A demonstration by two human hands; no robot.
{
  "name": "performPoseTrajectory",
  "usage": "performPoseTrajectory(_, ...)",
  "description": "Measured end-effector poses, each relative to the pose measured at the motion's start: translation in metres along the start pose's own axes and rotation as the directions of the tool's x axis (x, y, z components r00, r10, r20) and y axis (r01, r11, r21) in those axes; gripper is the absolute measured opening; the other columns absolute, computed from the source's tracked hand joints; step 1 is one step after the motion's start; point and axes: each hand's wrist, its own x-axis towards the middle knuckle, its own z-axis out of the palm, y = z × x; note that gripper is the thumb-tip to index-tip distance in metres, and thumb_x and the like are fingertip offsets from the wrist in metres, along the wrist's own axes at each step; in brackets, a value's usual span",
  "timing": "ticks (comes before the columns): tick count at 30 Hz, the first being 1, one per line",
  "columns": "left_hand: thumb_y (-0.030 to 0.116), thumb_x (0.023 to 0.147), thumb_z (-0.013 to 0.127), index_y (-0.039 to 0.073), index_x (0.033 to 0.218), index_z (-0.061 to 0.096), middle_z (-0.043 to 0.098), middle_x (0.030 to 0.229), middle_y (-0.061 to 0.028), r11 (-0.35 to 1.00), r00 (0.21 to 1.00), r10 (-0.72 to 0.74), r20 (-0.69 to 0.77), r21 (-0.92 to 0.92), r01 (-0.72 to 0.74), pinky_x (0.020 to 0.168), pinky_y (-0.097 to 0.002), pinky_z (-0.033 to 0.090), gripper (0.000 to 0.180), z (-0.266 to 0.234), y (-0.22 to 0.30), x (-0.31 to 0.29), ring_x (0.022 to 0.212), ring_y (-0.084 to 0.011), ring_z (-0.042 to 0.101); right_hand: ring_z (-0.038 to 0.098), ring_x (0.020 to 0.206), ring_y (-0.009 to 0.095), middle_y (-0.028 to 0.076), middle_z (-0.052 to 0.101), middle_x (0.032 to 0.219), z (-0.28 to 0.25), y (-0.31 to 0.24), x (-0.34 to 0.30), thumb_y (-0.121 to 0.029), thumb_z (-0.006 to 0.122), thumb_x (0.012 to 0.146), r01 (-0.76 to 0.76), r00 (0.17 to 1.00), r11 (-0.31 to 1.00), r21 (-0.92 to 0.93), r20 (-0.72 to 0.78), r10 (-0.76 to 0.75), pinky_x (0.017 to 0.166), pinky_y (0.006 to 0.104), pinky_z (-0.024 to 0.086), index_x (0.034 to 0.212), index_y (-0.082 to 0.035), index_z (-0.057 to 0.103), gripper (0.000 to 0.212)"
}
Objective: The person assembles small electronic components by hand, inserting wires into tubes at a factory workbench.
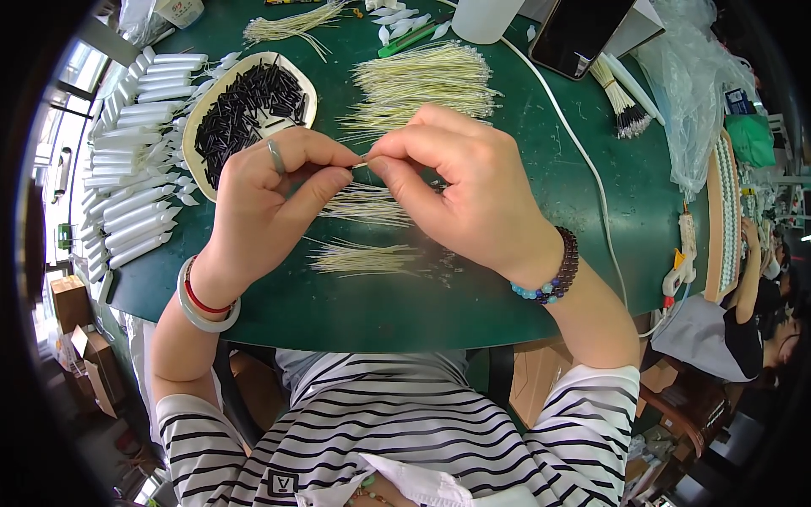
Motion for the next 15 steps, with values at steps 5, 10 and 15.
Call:
performPoseTrajectory(5, -0.004, 0.081, 0.065, -0.003, 0.089, 0.066, 0.065, 0.083, -0.0064, 1.000, 1.000, 0.015, -0.017, 0.005, -0.014, 0.063, -0.0225, 0.048, 0.008, 0.001, -0.002, 0.001, 0.071, -0.0120, 0.060, 0.055, 0.058, 0.020, 0.006, 0.056, 0.070, -0.001, 0.000, 0.001, -0.003, 0.068, 0.077, 0.030, 1.000, 0.999, -0.038, 0.005, -0.030, 0.050, 0.0284, 0.044, 0.083, -0.003, 0.065, 0.006)
performPoseTrajectory(10, -0.006, 0.074, 0.068, -0.002, 0.084, 0.066, 0.065, 0.077, -0.0080, 0.940, 0.949, 0.299, -0.099, 0.201, -0.275, 0.059, -0.0246, 0.048, 0.011, 0.004, -0.004, 0.004, 0.066, -0.0163, 0.062, 0.056, 0.060, 0.022, 0.006, 0.053, 0.071, 0.003, -0.003, 0.001, -0.008, 0.072, 0.074, 0.220, 0.974, 0.925, -0.309, 0.023, -0.224, 0.051, 0.0303, 0.045, 0.082, -0.004, 0.064, 0.012)
performPoseTrajectory(15, -0.007, 0.071, 0.069, -0.001, 0.083, 0.067, 0.066, 0.077, -0.0084, 0.960, 0.968, 0.210, -0.136, 0.217, -0.177, 0.059, -0.0248, 0.049, 0.014, 0.003, -0.003, 0.002, 0.066, -0.0169, 0.063, 0.060, 0.071, 0.031, 0.010, 0.062, 0.084, 0.001, -0.006, 0.002, -0.015, 0.071, 0.077, 0.073, 0.996, 0.981, -0.179, 0.068, -0.062, 0.071, 0.0367, 0.048, 0.098, -0.002, 0.061, 0.026)
